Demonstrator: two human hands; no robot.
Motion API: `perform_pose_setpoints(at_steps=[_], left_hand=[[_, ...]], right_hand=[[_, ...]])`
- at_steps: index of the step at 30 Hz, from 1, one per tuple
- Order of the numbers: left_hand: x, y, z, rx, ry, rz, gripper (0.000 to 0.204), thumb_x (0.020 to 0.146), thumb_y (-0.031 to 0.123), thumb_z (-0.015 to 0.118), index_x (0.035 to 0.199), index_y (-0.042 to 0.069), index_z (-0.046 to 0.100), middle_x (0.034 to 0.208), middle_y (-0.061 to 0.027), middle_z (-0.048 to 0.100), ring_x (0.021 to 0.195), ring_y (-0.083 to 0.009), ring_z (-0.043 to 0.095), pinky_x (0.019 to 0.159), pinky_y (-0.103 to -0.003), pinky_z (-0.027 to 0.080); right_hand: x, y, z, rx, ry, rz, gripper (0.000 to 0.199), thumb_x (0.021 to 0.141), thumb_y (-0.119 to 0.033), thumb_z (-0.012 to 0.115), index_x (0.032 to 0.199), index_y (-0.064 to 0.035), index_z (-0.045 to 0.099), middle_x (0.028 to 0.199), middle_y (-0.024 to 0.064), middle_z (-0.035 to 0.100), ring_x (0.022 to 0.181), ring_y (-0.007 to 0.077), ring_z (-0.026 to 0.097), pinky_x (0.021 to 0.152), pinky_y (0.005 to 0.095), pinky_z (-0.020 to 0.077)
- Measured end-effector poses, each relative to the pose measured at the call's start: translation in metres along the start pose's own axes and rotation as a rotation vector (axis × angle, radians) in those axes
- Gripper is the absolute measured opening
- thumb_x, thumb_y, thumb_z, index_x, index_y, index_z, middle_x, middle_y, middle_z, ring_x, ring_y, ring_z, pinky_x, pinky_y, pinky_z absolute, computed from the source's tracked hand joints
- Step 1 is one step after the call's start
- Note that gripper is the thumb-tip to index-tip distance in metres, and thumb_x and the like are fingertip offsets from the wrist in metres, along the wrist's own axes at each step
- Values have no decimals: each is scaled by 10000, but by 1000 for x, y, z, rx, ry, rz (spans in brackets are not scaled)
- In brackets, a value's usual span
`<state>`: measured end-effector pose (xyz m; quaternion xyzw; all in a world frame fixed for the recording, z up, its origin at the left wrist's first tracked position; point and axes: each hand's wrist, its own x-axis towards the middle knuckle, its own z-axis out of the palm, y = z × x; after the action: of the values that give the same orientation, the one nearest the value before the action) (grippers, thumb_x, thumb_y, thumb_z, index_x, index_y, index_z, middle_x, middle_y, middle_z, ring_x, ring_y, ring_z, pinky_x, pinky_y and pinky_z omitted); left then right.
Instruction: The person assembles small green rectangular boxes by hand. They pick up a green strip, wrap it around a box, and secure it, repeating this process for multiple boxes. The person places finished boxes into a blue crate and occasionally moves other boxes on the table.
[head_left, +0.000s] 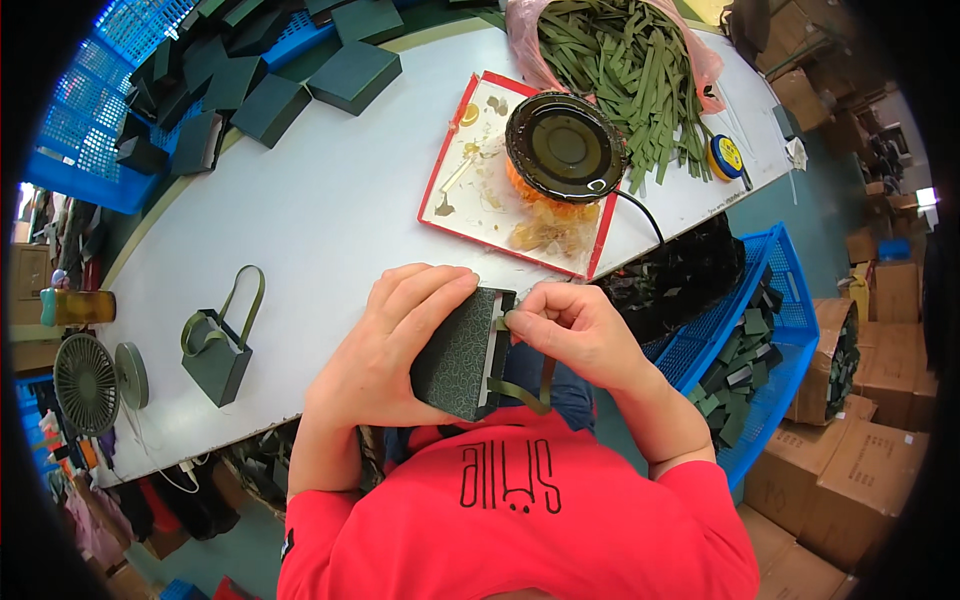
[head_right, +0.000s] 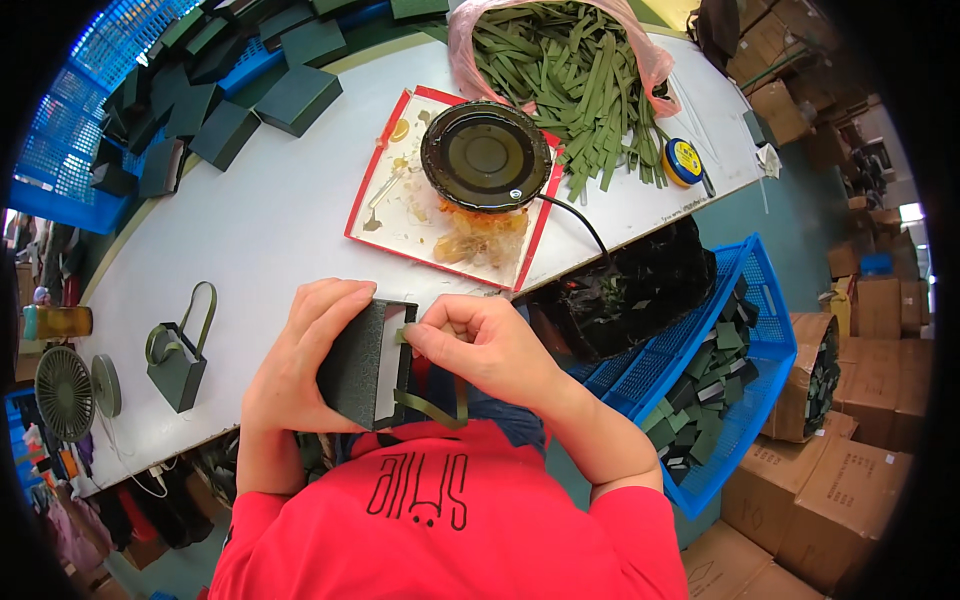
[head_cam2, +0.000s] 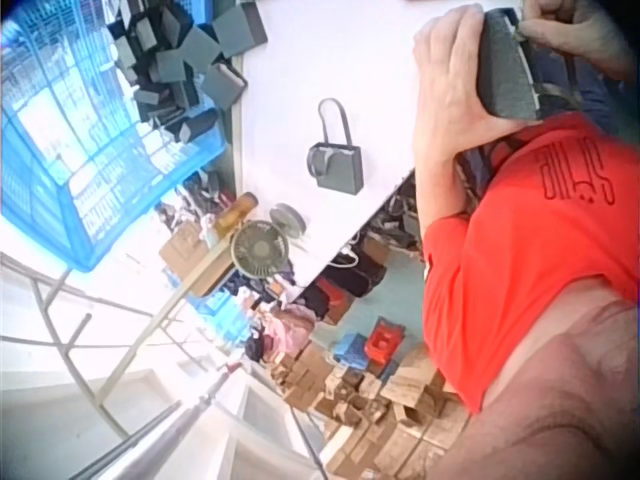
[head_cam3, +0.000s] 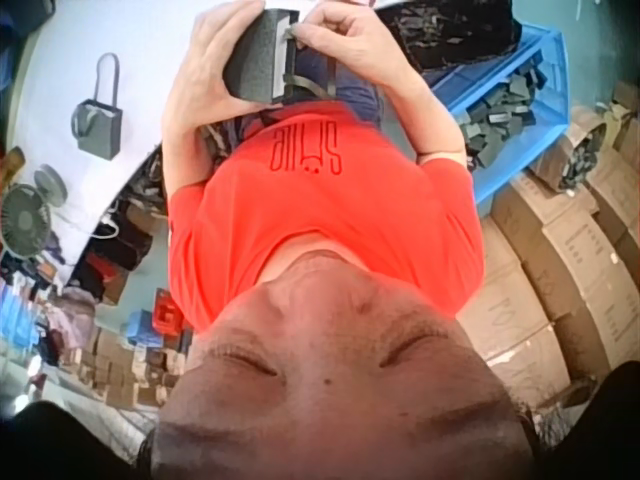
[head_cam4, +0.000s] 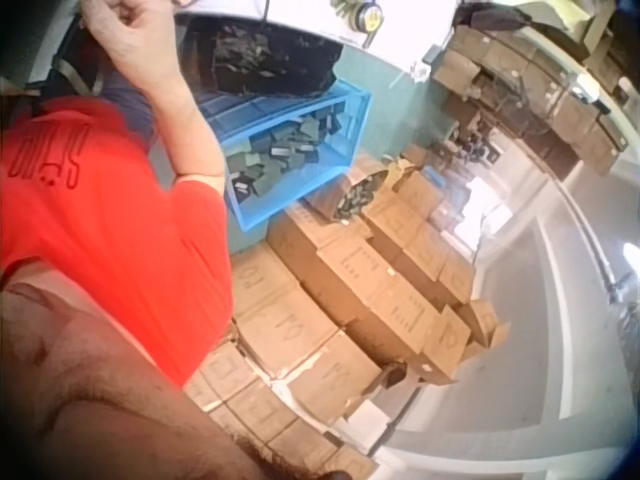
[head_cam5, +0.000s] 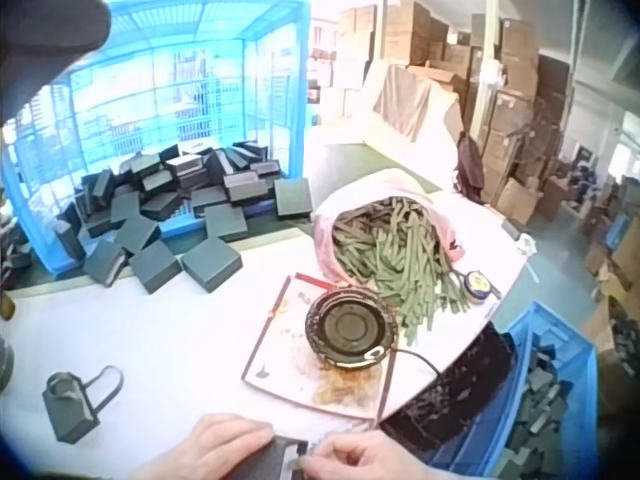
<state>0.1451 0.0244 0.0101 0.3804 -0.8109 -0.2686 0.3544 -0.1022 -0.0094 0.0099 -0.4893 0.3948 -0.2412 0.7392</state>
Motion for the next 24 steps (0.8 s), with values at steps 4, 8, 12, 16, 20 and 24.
perform_pose_setpoints(at_steps=[4, 8, 12, 16, 20, 24], left_hand=[[1, 0, 1, 3, 4, 10, 1016, 534, 261, 929, 1413, -9, 497, 1372, -169, 532, 1214, -392, 510, 1029, -485, 441], [1, 0, 0, 6, 1, 13, 1007, 538, 262, 927, 1408, -11, 499, 1368, -169, 534, 1207, -391, 514, 1023, -485, 443], [0, 0, 2, 28, 3, 7, 975, 541, 261, 922, 1386, -10, 519, 1359, -163, 543, 1204, -387, 518, 1019, -485, 446], [-1, 2, 2, 66, -19, 4, 916, 553, 264, 909, 1358, 10, 554, 1342, -148, 559, 1206, -366, 524, 1007, -478, 438], [-1, 2, 2, 121, -59, 3, 880, 558, 255, 892, 1348, 35, 572, 1335, -131, 567, 1212, -346, 527, 1007, -472, 418], [0, 1, 3, 160, -87, -9, 871, 552, 235, 880, 1344, 43, 573, 1341, -124, 565, 1221, -342, 522, 1019, -472, 408]], right_hand=[[2, 0, 1, -43, 35, -16, 192, 984, -182, 670, 911, -5, 667, 774, -45, 628, 687, -4, 502, 606, 193, 397], [3, 8, 0, -75, 60, -30, 201, 980, -185, 669, 906, 2, 666, 701, -74, 568, 625, 0, 446, 552, 209, 351], [2, 0, 2, -193, 80, 1, 210, 969, -175, 666, 860, 4, 664, 647, -72, 527, 595, 6, 420, 523, 227, 329], [3, -5, 2, -317, 72, 17, 212, 939, -163, 670, 826, 15, 651, 630, -22, 547, 582, 30, 441, 520, 248, 362], [7, 3, -1, -493, 61, -83, 213, 910, -160, 674, 825, 31, 631, 627, 42, 573, 588, 71, 489, 543, 286, 424], [7, -1, 5, -461, 78, -27, 173, 932, -127, 662, 828, 3, 615, 643, -34, 519, 585, 33, 425, 523, 228, 373]])
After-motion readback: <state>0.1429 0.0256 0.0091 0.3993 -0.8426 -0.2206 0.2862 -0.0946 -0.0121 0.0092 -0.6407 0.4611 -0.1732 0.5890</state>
